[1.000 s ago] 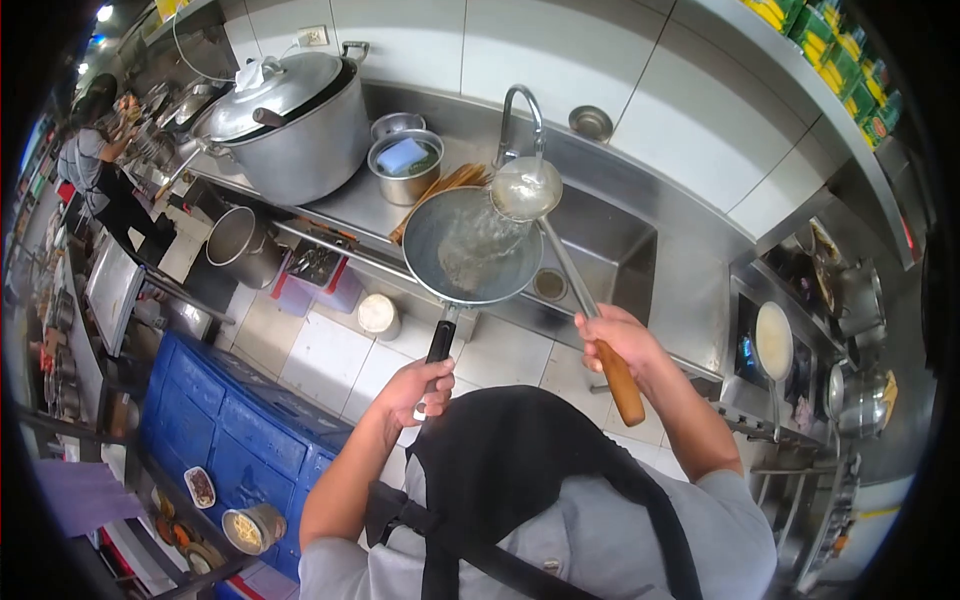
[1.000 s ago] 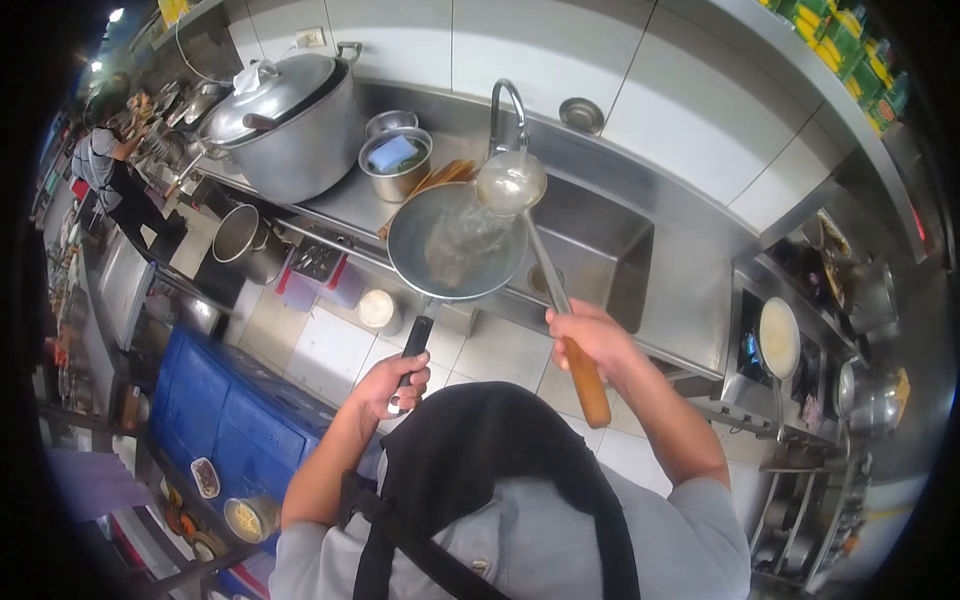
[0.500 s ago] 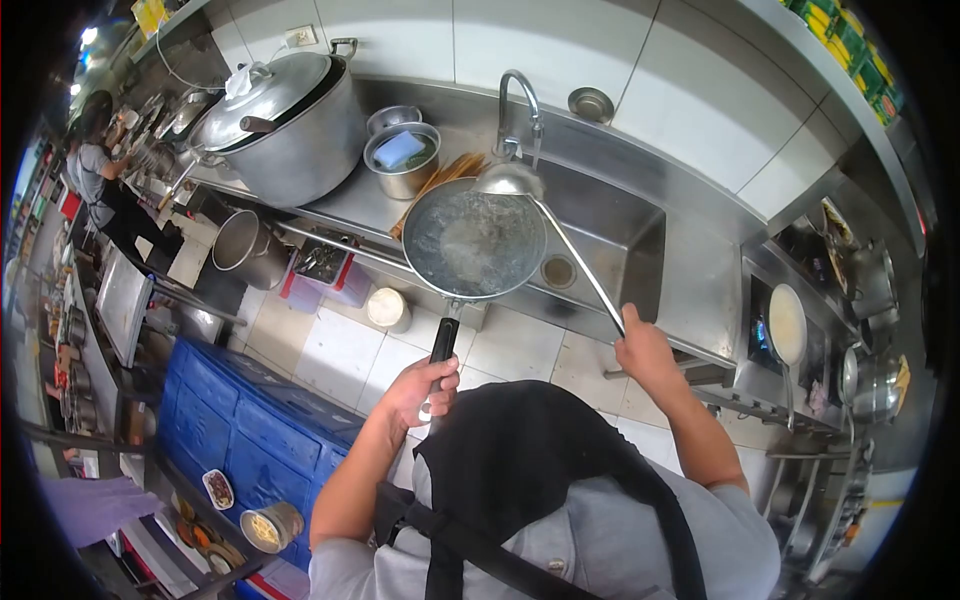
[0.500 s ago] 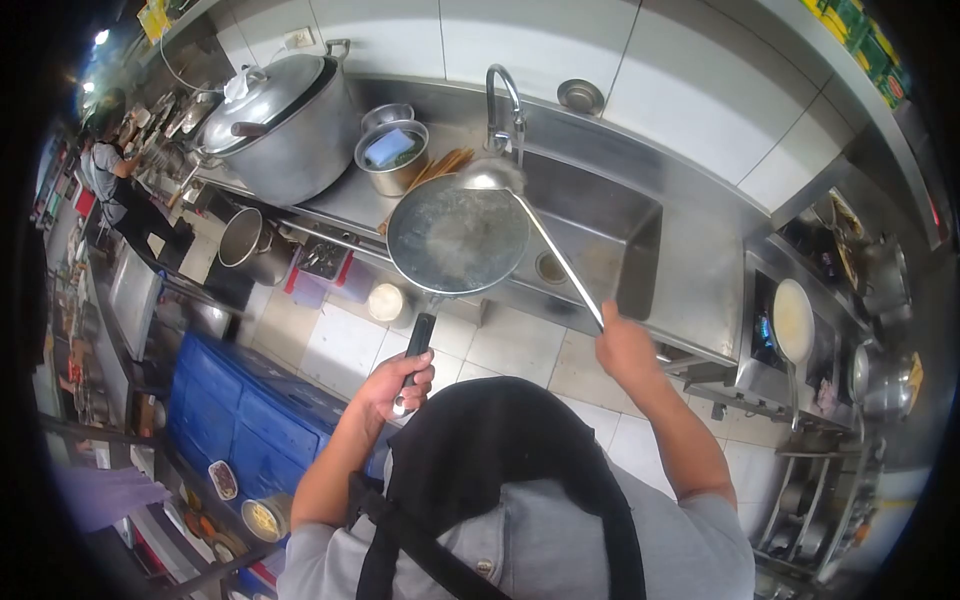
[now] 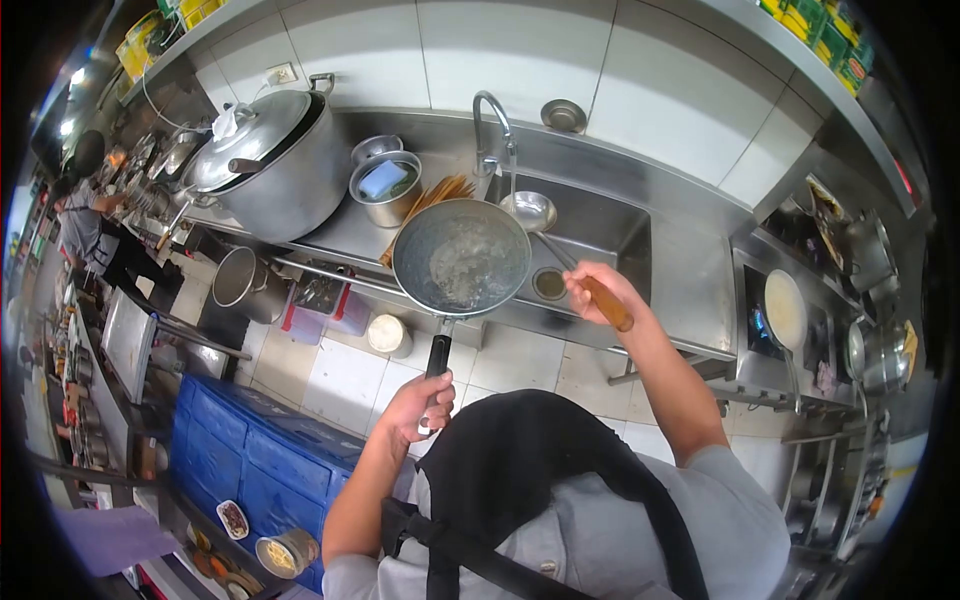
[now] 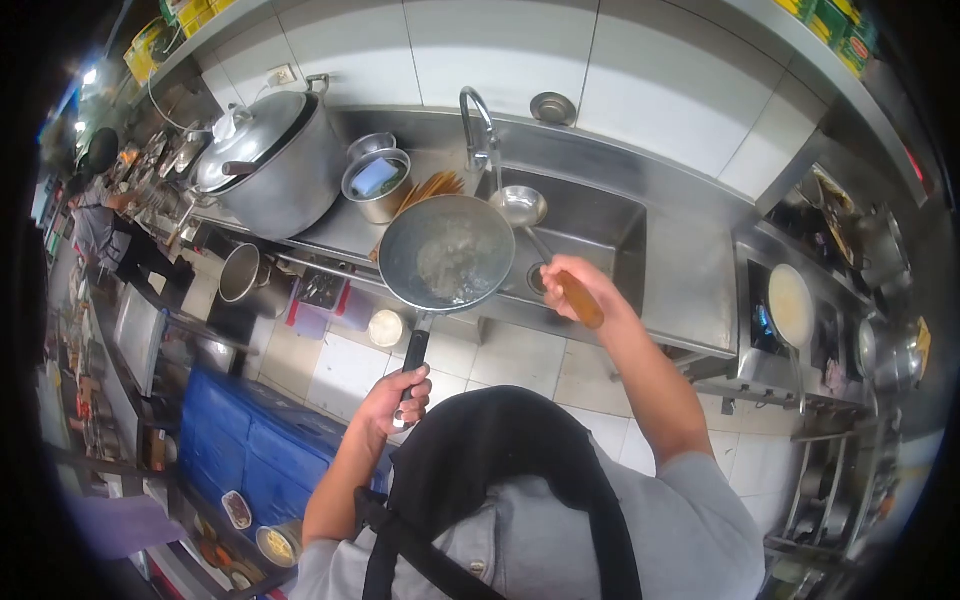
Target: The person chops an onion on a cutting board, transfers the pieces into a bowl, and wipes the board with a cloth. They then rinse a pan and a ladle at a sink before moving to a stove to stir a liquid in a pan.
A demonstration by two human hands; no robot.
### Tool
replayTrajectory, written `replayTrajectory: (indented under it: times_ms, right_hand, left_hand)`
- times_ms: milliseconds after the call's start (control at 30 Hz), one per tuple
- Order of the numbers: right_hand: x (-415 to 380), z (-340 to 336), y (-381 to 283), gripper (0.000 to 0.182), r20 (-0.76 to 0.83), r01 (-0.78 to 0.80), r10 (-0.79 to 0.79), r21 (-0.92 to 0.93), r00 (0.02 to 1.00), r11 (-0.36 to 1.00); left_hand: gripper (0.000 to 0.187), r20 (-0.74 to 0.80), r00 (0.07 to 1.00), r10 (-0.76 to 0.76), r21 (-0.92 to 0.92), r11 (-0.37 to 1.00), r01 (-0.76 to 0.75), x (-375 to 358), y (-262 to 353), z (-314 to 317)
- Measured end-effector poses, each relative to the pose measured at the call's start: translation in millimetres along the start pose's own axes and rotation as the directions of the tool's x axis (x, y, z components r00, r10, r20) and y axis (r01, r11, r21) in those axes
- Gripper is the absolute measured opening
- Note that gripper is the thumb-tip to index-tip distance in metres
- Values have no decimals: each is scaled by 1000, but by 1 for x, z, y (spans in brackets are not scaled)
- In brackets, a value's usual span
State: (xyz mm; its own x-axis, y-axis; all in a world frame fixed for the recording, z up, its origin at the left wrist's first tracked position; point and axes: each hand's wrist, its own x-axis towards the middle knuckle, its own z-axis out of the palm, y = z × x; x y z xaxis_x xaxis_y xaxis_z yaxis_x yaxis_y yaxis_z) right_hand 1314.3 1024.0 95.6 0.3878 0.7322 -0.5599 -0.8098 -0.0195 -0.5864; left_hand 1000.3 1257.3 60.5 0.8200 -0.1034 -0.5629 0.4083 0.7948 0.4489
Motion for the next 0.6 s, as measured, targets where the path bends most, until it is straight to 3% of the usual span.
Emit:
replayTrajectory:
  times_ms: [133, 200, 600]
  right_hand:
    - [4, 7, 4, 9, 18, 70, -71, 61, 997, 996]
    - [6, 5, 3, 8, 51, 6, -12, 115, 999, 993]
    - [0, 18, 3, 5, -7, 49, -48, 82, 999, 995]
  left_hand:
    - [28, 3, 1000, 7, -1, 1000, -7, 1, -1, -2]
    - [28, 2, 1000, 4, 0, 1000, -4, 1, -1, -3]
    - [20, 28, 1000, 3, -30, 1000, -3, 2, -2, -6]
